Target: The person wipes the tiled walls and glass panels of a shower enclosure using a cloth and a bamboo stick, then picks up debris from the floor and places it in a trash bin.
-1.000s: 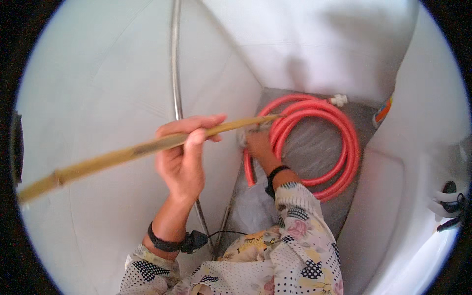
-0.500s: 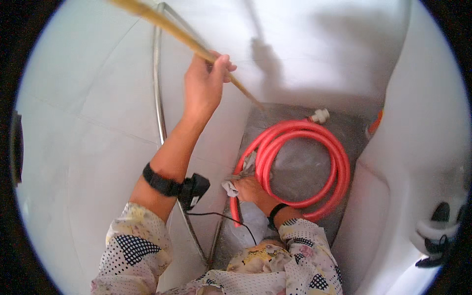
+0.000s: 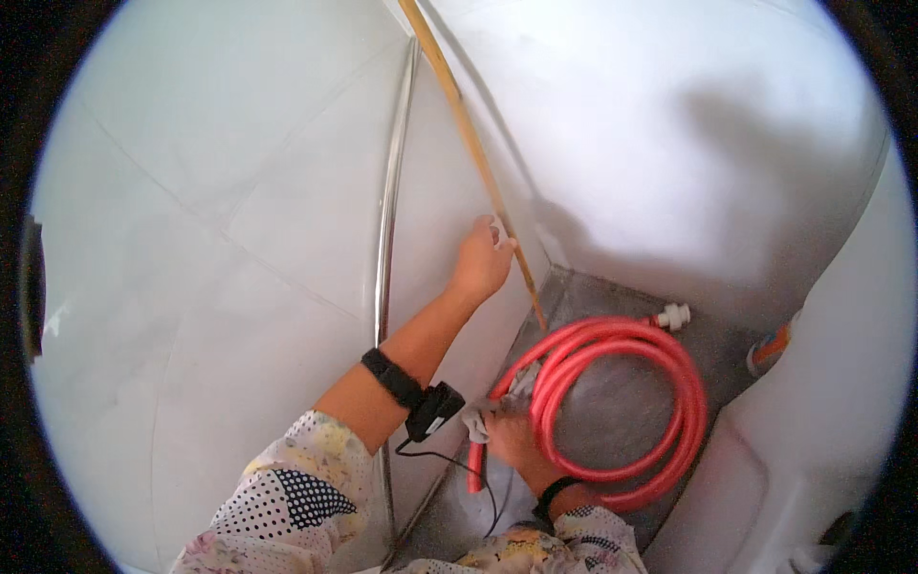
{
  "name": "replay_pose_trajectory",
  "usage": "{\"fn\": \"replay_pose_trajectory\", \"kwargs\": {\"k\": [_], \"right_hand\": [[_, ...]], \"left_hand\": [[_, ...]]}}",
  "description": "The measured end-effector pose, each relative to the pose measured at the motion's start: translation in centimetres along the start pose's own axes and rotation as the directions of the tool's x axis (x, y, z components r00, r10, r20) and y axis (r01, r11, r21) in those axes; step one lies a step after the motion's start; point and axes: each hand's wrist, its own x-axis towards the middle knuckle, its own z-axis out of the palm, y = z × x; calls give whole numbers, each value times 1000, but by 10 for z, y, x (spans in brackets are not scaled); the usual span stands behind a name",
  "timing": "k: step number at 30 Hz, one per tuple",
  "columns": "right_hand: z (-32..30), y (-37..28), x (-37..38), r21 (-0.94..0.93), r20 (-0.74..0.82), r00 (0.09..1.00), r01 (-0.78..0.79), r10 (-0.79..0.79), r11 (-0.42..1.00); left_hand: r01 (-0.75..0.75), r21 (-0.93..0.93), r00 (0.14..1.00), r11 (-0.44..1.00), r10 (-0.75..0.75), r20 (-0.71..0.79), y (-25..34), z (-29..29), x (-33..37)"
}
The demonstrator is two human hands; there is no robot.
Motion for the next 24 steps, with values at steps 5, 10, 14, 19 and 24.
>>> {"fn": "replay_pose_trajectory", "kwargs": {"k": [5, 10, 14, 19, 24], "right_hand": [[-4, -27, 11, -134, -55, 995, -87, 80, 987], [11, -22, 6, 87, 201, 966, -181, 161, 980], [34, -37, 13, 451, 460, 869, -406, 183, 795], [65, -48, -17, 701, 693, 720, -660, 38, -270], [-35, -31, -14, 559, 508, 749, -662, 425, 500]], "left_hand": [[-75, -44, 986, 996, 81, 148, -27, -8, -98], [173, -68, 844, 983, -112, 525, -83, -11, -221], [205, 15, 811, 979, -179, 558, -162, -17, -296], [146, 263, 785, 954, -274, 556, -200, -17, -313], [511, -67, 717, 857, -382, 583, -228, -18, -305]]}}
